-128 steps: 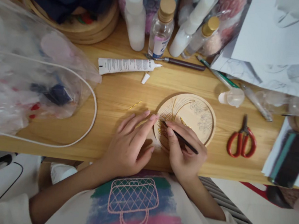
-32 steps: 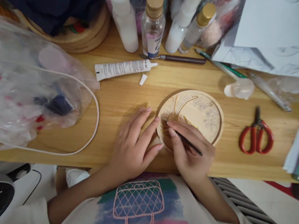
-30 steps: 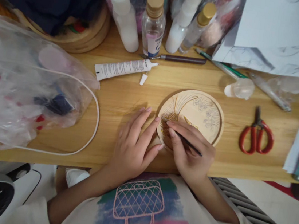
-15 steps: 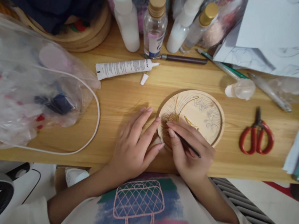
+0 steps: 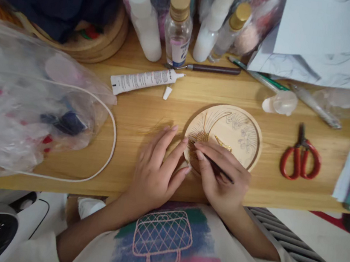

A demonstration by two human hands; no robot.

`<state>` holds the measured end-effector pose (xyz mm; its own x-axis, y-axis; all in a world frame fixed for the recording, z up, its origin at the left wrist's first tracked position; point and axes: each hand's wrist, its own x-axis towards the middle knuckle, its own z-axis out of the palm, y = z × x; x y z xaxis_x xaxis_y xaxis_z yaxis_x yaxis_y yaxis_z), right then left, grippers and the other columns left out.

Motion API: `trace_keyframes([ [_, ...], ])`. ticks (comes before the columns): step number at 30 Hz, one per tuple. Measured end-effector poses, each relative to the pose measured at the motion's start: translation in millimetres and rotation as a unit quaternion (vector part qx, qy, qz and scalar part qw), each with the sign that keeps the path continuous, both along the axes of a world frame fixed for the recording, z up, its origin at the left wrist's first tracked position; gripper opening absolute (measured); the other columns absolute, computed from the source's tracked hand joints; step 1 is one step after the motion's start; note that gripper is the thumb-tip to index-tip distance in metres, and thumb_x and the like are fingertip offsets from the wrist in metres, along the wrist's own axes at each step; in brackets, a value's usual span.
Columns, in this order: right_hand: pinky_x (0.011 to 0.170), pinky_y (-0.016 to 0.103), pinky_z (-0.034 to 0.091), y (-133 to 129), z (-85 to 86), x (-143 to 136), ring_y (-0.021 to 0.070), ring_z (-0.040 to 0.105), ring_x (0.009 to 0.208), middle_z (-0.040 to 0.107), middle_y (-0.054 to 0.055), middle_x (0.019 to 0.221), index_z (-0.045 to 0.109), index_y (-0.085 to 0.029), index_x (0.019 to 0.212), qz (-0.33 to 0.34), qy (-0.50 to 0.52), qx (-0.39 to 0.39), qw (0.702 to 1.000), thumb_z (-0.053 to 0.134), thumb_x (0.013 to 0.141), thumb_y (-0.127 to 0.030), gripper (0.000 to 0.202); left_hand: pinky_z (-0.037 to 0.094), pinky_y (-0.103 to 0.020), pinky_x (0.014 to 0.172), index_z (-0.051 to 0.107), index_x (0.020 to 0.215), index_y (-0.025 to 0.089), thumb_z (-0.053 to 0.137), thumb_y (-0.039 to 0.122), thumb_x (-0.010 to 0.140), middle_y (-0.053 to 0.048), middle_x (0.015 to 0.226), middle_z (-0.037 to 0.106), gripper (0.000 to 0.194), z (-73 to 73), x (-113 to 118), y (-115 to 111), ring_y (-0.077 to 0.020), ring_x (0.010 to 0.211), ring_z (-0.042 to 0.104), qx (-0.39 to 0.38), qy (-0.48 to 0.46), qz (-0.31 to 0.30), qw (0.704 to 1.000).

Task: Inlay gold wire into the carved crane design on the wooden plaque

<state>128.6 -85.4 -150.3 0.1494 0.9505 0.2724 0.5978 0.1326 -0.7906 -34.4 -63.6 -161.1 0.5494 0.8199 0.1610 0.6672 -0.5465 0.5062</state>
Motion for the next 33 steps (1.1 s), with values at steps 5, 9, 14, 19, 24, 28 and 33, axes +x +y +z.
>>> trace_keyframes([
  [5, 0.091, 0.031, 0.059, 0, -0.4, 1, 0.0153, 0.071, 0.092, 0.076, 0.004, 0.098, 0.071, -0.020, 0.101, 0.005, -0.002, 0.005, 1.000, 0.064, 0.083, -0.005, 0.025, 0.032, -0.047, 0.112, 0.048, 0.136, 0.010, 0.050, 0.033, 0.095, -0.021, 0.145, 0.040, 0.047, 0.1, 1, 1, -0.0334, 0.138, 0.037, 0.007, 0.009, -0.002, 1.000],
  [9, 0.089, 0.029, 0.059, 0, -1.0, 1, 0.0151, 0.071, 0.093, 0.076, 0.005, 0.099, 0.071, -0.019, 0.102, 0.007, -0.002, 0.010, 1.000, 0.064, 0.082, -0.004, 0.026, 0.034, -0.048, 0.110, 0.049, 0.136, 0.010, 0.050, 0.034, 0.095, -0.022, 0.145, 0.041, 0.048, -0.1, 3, 1, -0.0350, 0.136, 0.039, 0.024, 0.025, -0.002, 0.999],
  [14, 0.088, 0.031, 0.060, -1, -1.4, 1, 0.0161, 0.072, 0.092, 0.076, 0.005, 0.099, 0.071, -0.020, 0.102, 0.005, -0.003, 0.007, 1.000, 0.063, 0.083, -0.005, 0.025, 0.035, -0.049, 0.108, 0.050, 0.136, 0.010, 0.049, 0.038, 0.095, -0.024, 0.143, 0.043, 0.049, -1.5, 7, -1, -0.0369, 0.134, 0.041, 0.054, 0.049, 0.004, 0.997],
  [19, 0.088, 0.034, 0.060, -1, -1.6, 0, 0.0170, 0.072, 0.092, 0.076, 0.005, 0.100, 0.071, -0.021, 0.103, 0.002, -0.006, 0.005, 1.000, 0.063, 0.084, -0.006, 0.026, 0.036, -0.049, 0.107, 0.049, 0.137, 0.011, 0.044, 0.045, 0.096, -0.023, 0.142, 0.046, 0.053, -2.4, 9, -2, -0.0366, 0.134, 0.041, 0.073, 0.070, 0.013, 0.995],
  [24, 0.087, 0.036, 0.061, -1, -2.2, 1, 0.0177, 0.072, 0.091, 0.076, 0.004, 0.100, 0.071, -0.023, 0.105, -0.001, -0.007, 0.002, 1.000, 0.062, 0.084, -0.007, 0.027, 0.035, -0.049, 0.107, 0.049, 0.137, 0.010, 0.045, 0.046, 0.096, -0.024, 0.142, 0.046, 0.055, -2.6, 10, -2, -0.0373, 0.134, 0.041, 0.077, 0.077, 0.013, 0.994],
  [28, 0.087, 0.033, 0.061, -2, -4.1, 1, 0.0168, 0.072, 0.092, 0.076, 0.005, 0.100, 0.071, -0.021, 0.104, 0.001, -0.002, 0.011, 1.000, 0.063, 0.083, -0.006, 0.027, 0.035, -0.049, 0.108, 0.050, 0.136, 0.010, 0.045, 0.045, 0.095, -0.024, 0.142, 0.046, 0.054, -3.0, 10, -2, -0.0371, 0.134, 0.041, 0.075, 0.078, 0.012, 0.994],
  [33, 0.088, 0.030, 0.060, -3, -2.6, 2, 0.0160, 0.072, 0.091, 0.076, 0.005, 0.099, 0.072, -0.020, 0.103, -0.003, 0.008, 0.011, 1.000, 0.064, 0.082, -0.004, 0.027, 0.036, -0.050, 0.108, 0.052, 0.135, 0.010, 0.045, 0.045, 0.096, -0.024, 0.141, 0.046, 0.053, -3.4, 11, -3, -0.0379, 0.132, 0.043, 0.082, 0.076, 0.017, 0.994],
])
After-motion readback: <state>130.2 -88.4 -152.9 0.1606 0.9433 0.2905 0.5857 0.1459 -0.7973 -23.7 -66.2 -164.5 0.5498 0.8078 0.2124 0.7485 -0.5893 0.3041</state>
